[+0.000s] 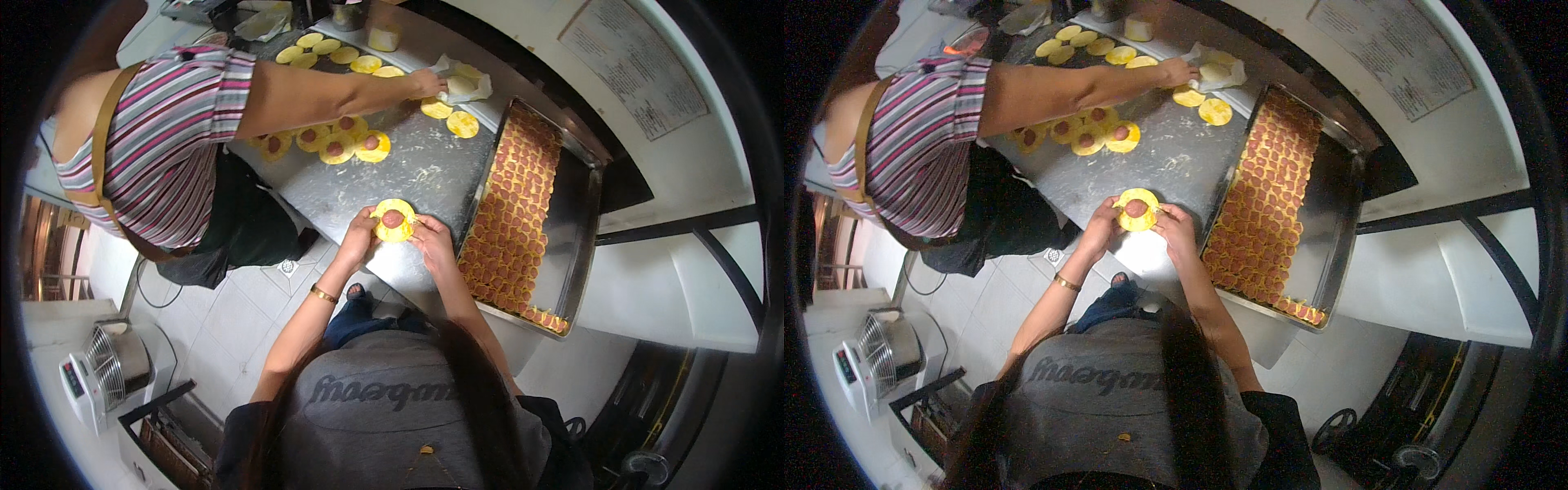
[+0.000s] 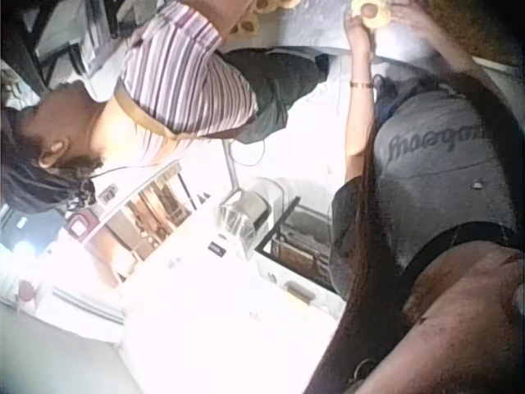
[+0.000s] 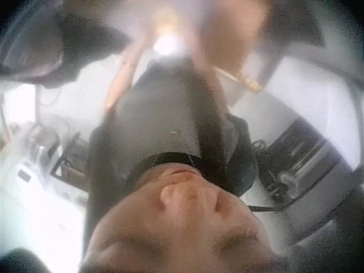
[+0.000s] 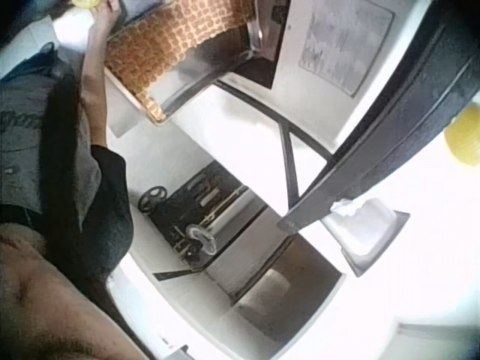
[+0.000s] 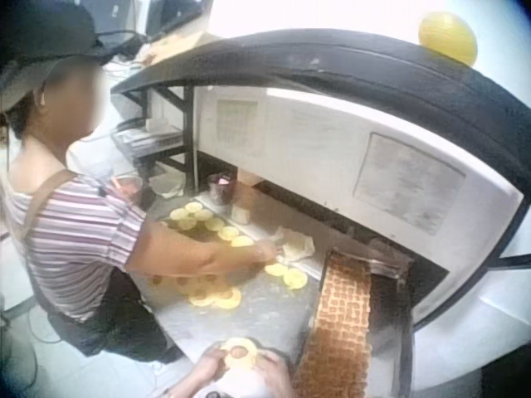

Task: The person places a small sausage onto a round yellow dough disc, folds the dough around the sausage to form a pastry, and places it on a metal tray. The person repeats this process continuously while another person works nearby.

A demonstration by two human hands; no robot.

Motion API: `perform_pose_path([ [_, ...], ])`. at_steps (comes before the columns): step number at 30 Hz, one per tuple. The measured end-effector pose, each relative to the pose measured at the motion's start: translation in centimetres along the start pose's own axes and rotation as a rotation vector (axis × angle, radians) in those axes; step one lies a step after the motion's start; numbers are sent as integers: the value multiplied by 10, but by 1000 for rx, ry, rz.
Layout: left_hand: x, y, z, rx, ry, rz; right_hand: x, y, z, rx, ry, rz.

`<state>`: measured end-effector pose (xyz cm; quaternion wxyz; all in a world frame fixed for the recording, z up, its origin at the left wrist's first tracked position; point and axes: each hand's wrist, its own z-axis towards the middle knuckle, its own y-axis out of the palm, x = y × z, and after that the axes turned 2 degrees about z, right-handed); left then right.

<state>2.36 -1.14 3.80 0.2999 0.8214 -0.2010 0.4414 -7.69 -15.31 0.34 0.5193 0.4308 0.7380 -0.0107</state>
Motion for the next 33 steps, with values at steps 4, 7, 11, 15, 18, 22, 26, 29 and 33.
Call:
perform_pose_path([
  [4,-32,-21,7,159,158,454,24,2,11,60,38,-130],
  [7,-37,-26,8,265,324,707,35,-2,11,46,-95,-276],
  [11,-39,-32,12,255,386,854,42,5,6,-29,-288,-452],
  [15,-35,-31,12,186,238,716,50,-3,16,-52,-304,-444],
  [18,-43,-35,14,136,162,439,41,-2,11,-14,-228,-315],
  [22,-52,-34,12,115,186,108,23,6,-9,-128,-132,98],
  [26,-41,-20,-1,54,190,-76,26,1,-13,-121,-190,-104],
  [29,-24,-11,-13,31,155,-139,23,-6,-9,-53,-184,-272],
  [33,-35,-26,-4,-6,178,73,15,-8,-9,-85,-204,-391],
])
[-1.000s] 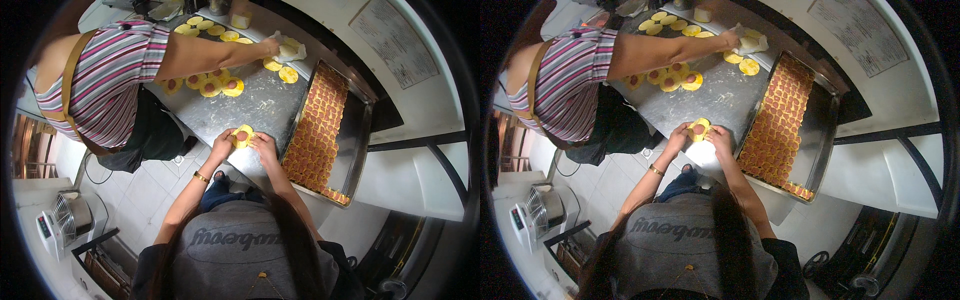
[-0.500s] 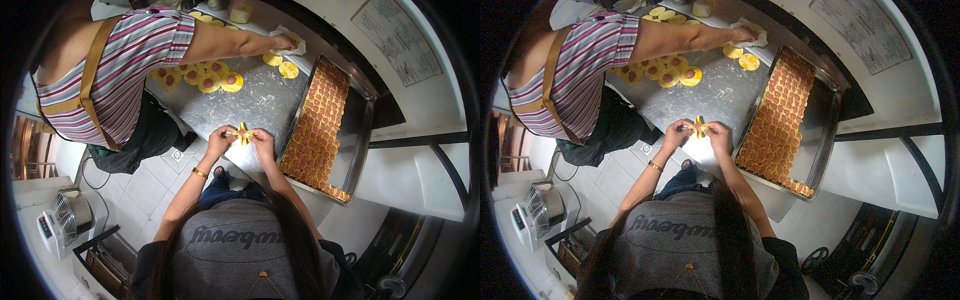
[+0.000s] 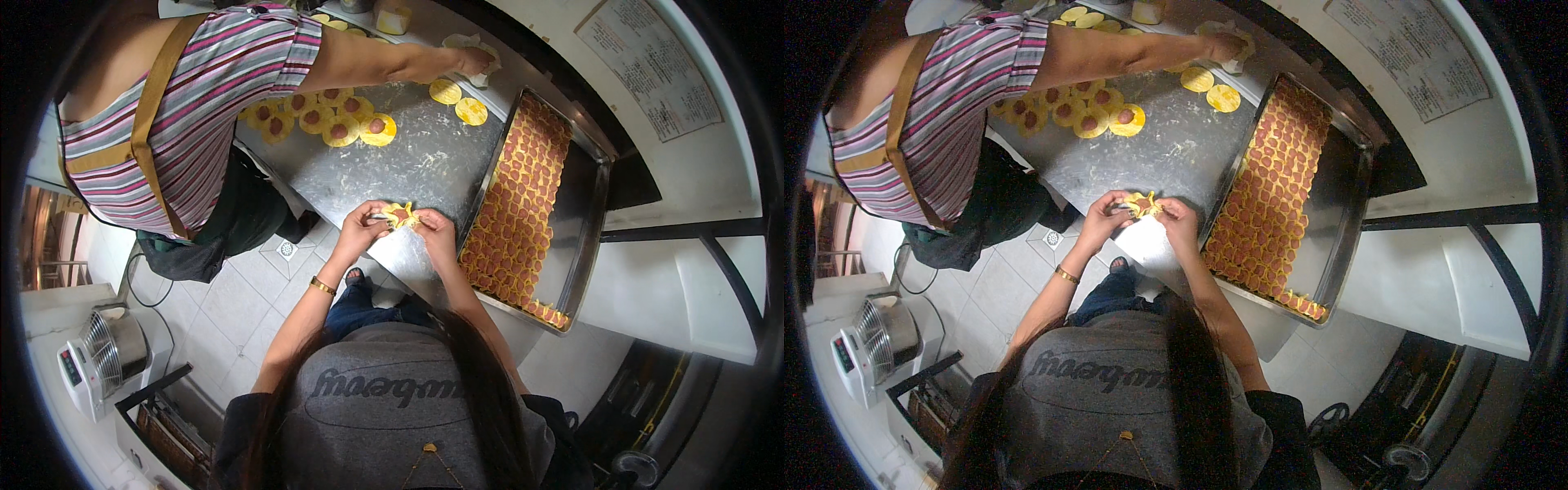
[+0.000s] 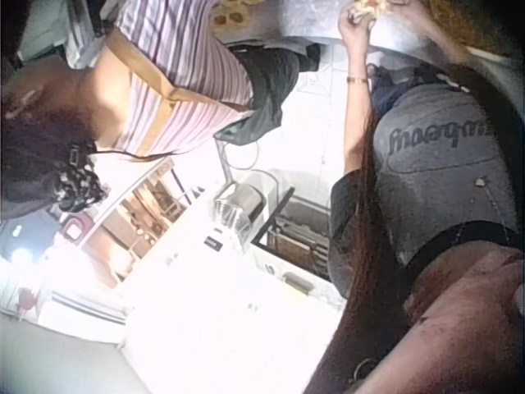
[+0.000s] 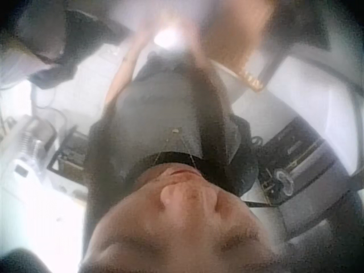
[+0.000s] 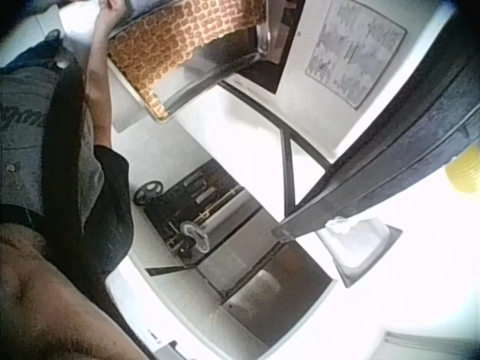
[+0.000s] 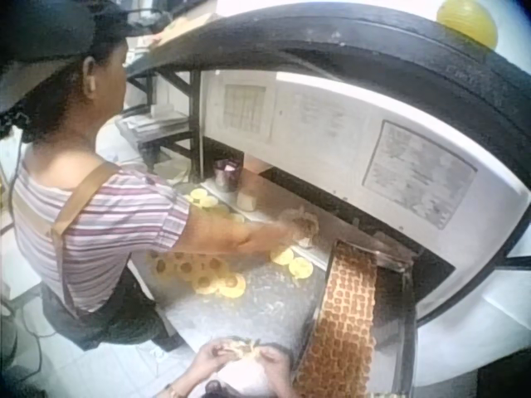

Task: The person places a small sausage onto a round yellow dough disc, folds the dough around the sausage to form a pastry, and places it on a metal tray. The person repeats this process continuously while another person works nearby.

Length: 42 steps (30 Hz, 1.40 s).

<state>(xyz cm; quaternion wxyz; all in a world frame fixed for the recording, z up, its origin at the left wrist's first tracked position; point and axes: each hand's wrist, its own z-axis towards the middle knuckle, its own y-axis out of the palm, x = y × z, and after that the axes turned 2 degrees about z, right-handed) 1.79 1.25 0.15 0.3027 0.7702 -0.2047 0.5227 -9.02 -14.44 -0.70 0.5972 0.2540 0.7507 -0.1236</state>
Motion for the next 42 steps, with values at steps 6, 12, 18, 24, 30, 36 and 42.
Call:
perform_pose_path([
  [6,-13,11,2,121,296,515,-3,6,-7,-9,-109,-3],
  [12,-14,16,-7,33,278,493,-8,5,-12,31,-177,-438],
  [18,-3,26,-13,92,212,638,-10,2,-7,-28,-414,-742],
  [24,-7,26,-12,28,227,804,-14,8,-13,-5,-443,-783],
  [30,1,25,-12,-59,228,770,-11,6,-14,8,-424,-807],
  [36,3,26,-9,-28,265,891,-13,5,-20,83,-528,-771],
  [42,0,26,-2,-66,278,948,-8,8,-19,63,-393,-803],
])
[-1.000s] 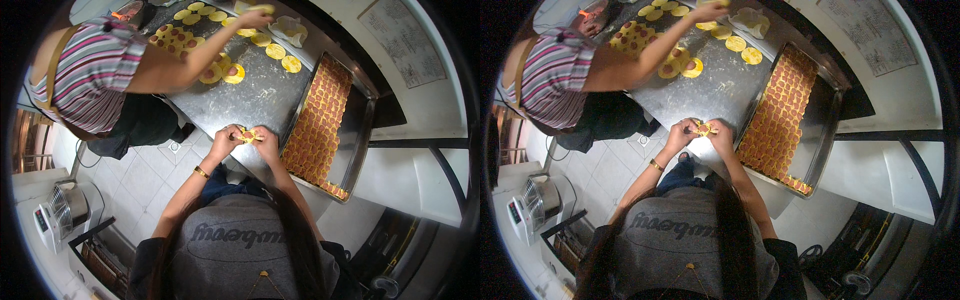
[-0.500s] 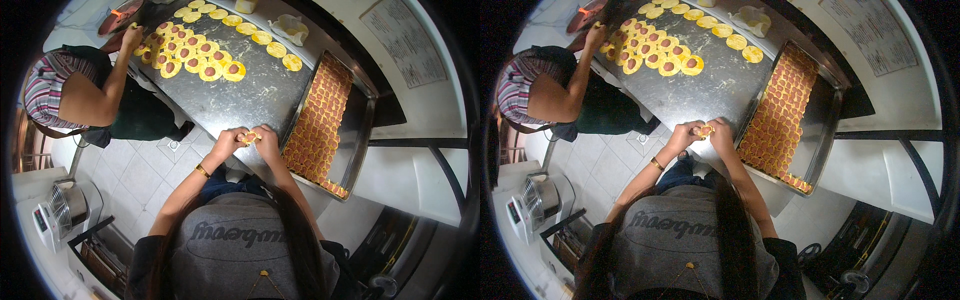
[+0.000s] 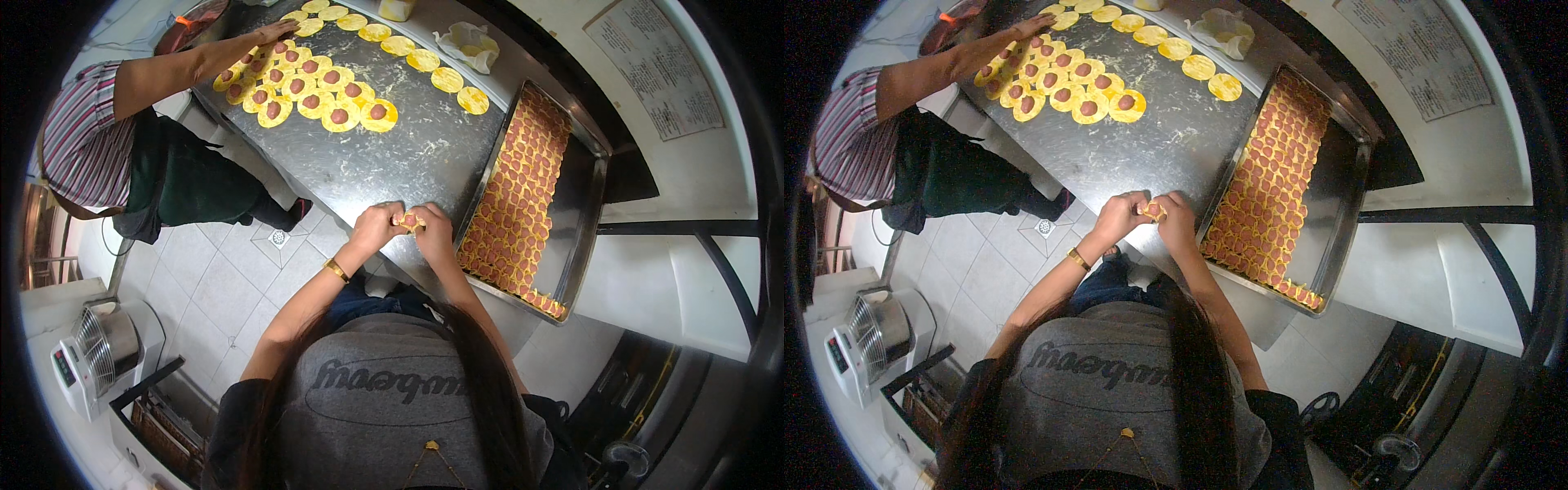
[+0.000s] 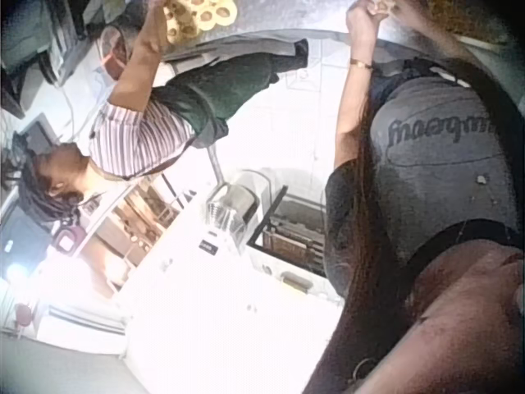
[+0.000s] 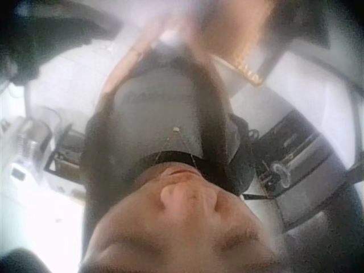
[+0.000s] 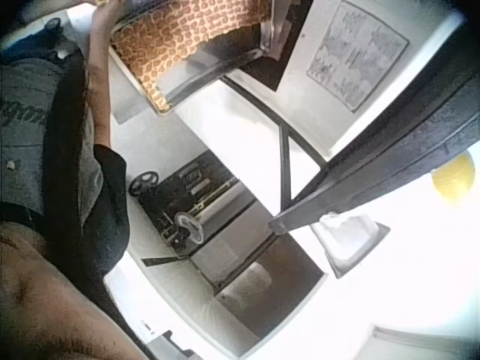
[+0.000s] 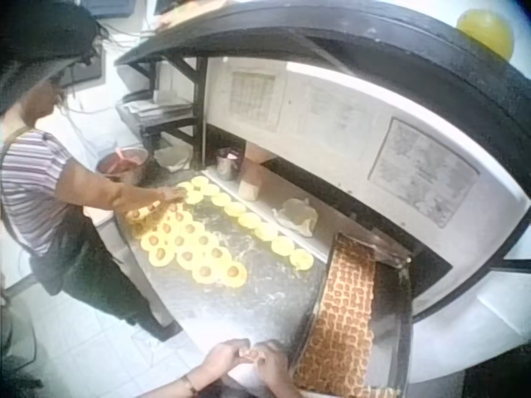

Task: The person places a small sausage onto a round yellow dough disc, folds the dough around the sausage to form a pastry, and places it on a metal tray. The person repeats this process continuously while another person works nearby.

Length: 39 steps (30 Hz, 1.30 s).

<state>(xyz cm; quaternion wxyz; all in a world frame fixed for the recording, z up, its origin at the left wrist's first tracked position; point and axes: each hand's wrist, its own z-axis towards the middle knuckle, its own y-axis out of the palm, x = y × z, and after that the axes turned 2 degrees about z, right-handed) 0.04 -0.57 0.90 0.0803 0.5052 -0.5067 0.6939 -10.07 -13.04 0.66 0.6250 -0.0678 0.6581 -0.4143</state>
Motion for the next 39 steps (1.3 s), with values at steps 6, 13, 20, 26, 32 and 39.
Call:
perform_pose_path([
  [6,-1,-3,0,57,41,-146,-4,-3,0,74,65,-31],
  [13,-7,0,2,21,47,-154,0,0,5,33,-29,-5],
  [20,-6,1,5,-6,85,-132,-3,1,5,-30,29,-8],
  [26,-5,2,6,-28,54,-39,-2,-2,4,14,5,-72],
  [32,0,-3,7,-16,91,27,6,1,5,-6,20,76],
  [39,-5,-3,9,35,116,19,8,-3,6,8,-10,16],
])
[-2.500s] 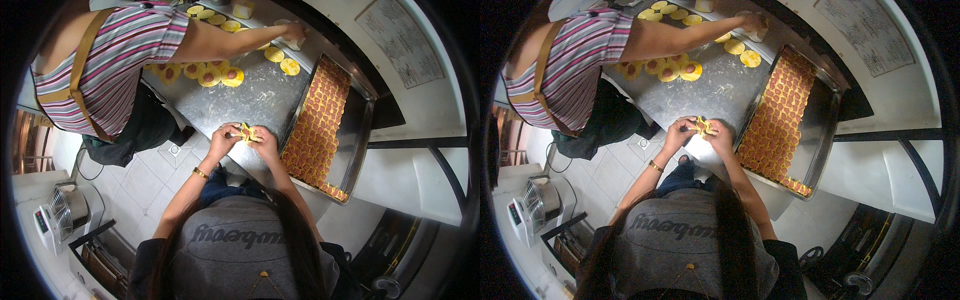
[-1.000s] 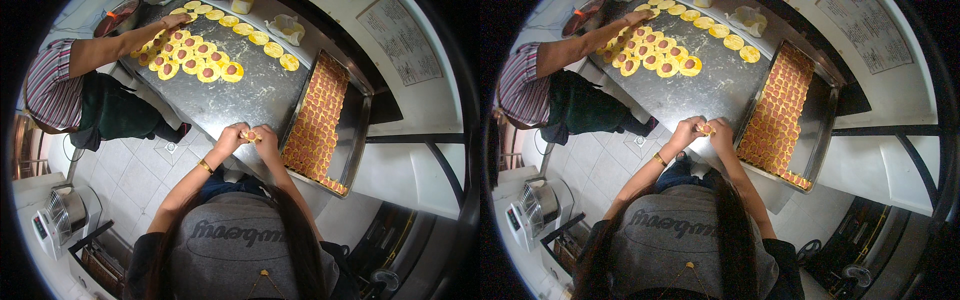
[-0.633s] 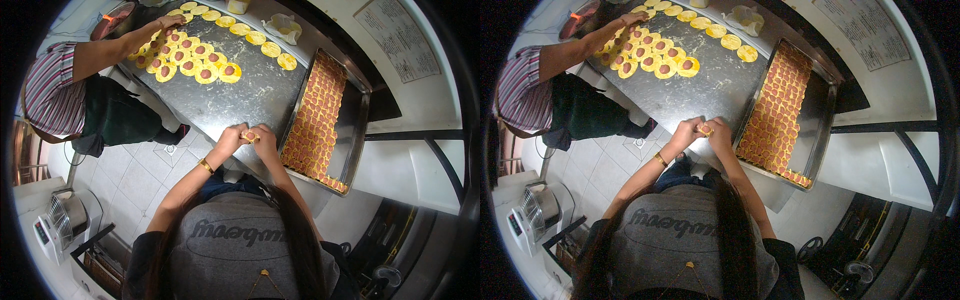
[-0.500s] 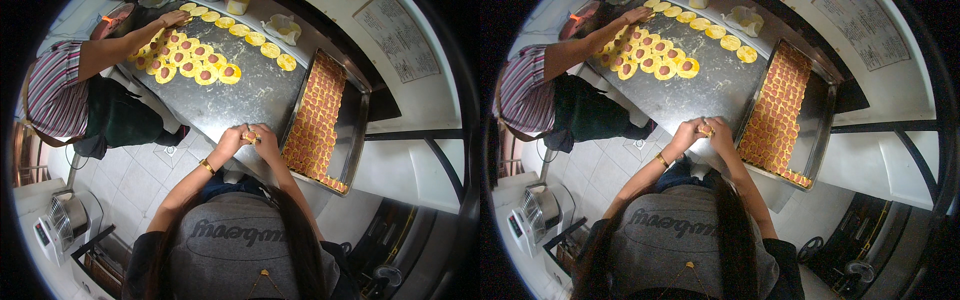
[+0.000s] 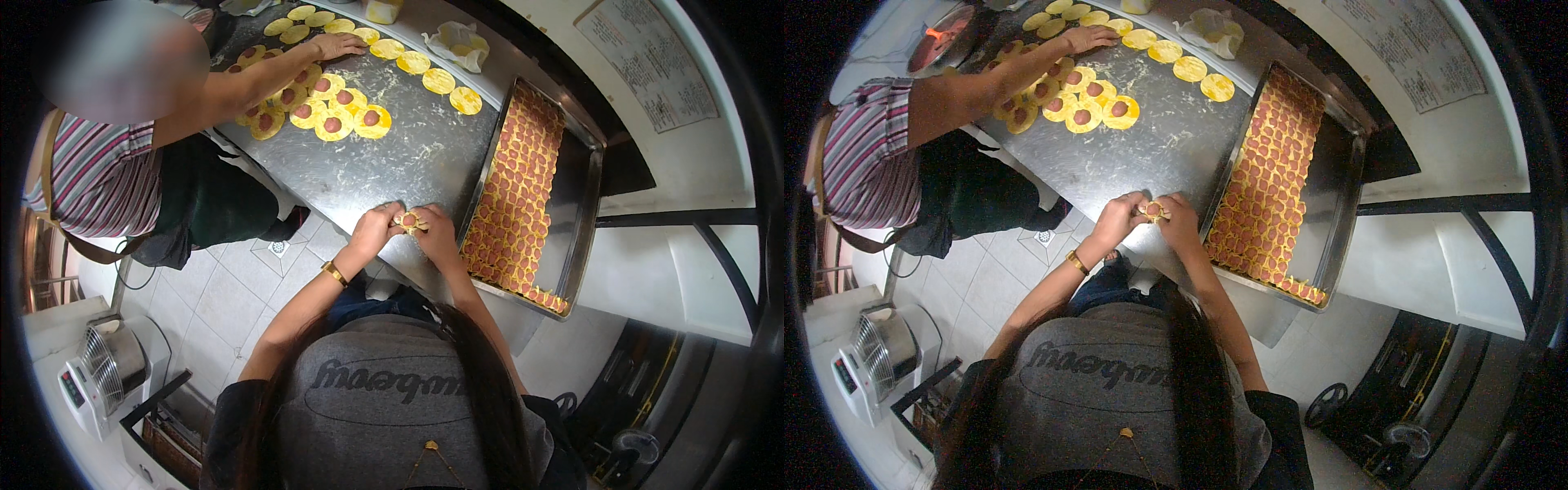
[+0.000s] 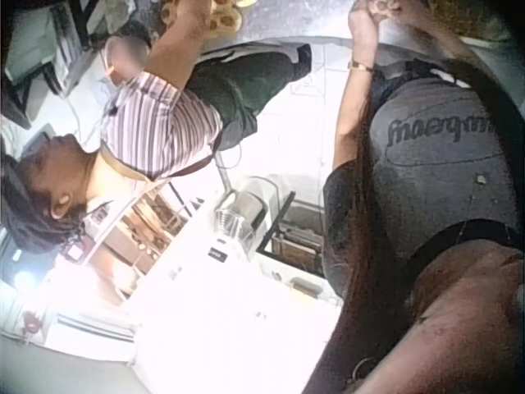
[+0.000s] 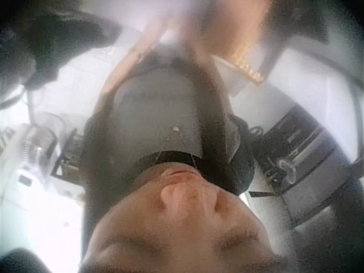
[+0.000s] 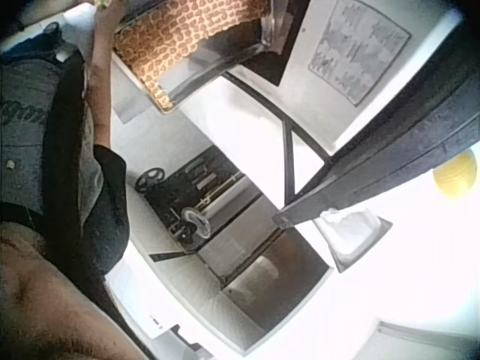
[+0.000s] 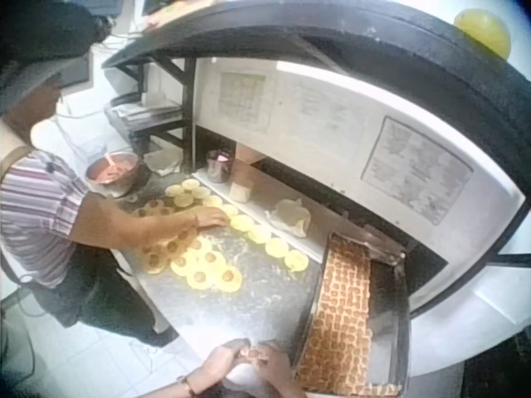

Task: The person places a small sausage onto a round yellow dough disc, folds the dough around the sausage to form a pastry, and places it on a metal tray. The person repeats this process continuously while another person works nearby.

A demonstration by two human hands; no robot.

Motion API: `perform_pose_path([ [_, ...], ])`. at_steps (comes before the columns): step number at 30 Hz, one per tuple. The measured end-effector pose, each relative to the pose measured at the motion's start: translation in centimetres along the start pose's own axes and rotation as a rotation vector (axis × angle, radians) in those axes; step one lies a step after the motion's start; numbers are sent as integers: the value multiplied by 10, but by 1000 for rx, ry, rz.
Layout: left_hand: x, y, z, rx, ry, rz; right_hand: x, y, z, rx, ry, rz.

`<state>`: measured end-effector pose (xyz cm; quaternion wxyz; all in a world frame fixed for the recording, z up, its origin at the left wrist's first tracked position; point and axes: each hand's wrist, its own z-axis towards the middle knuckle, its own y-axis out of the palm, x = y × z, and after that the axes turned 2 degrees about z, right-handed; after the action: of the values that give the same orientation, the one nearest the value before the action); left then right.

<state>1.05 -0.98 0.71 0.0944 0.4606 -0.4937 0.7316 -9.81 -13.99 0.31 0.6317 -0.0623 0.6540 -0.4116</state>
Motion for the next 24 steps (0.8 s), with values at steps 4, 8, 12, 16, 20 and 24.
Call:
perform_pose_path([
  [4,1,4,3,25,5,6,2,2,2,24,-61,38],
  [8,-1,-6,2,0,-52,-54,-11,-5,4,59,-133,-48],
  [12,-40,-35,0,235,-247,-104,-8,2,4,-89,-94,9],
  [16,-120,-100,17,653,-332,136,-13,2,4,-54,-98,-63],
  [20,-186,-157,41,754,-474,445,-28,-5,5,-93,-130,-101],
  [24,-197,-166,80,633,-588,556,-10,-15,-2,-162,7,14],
])
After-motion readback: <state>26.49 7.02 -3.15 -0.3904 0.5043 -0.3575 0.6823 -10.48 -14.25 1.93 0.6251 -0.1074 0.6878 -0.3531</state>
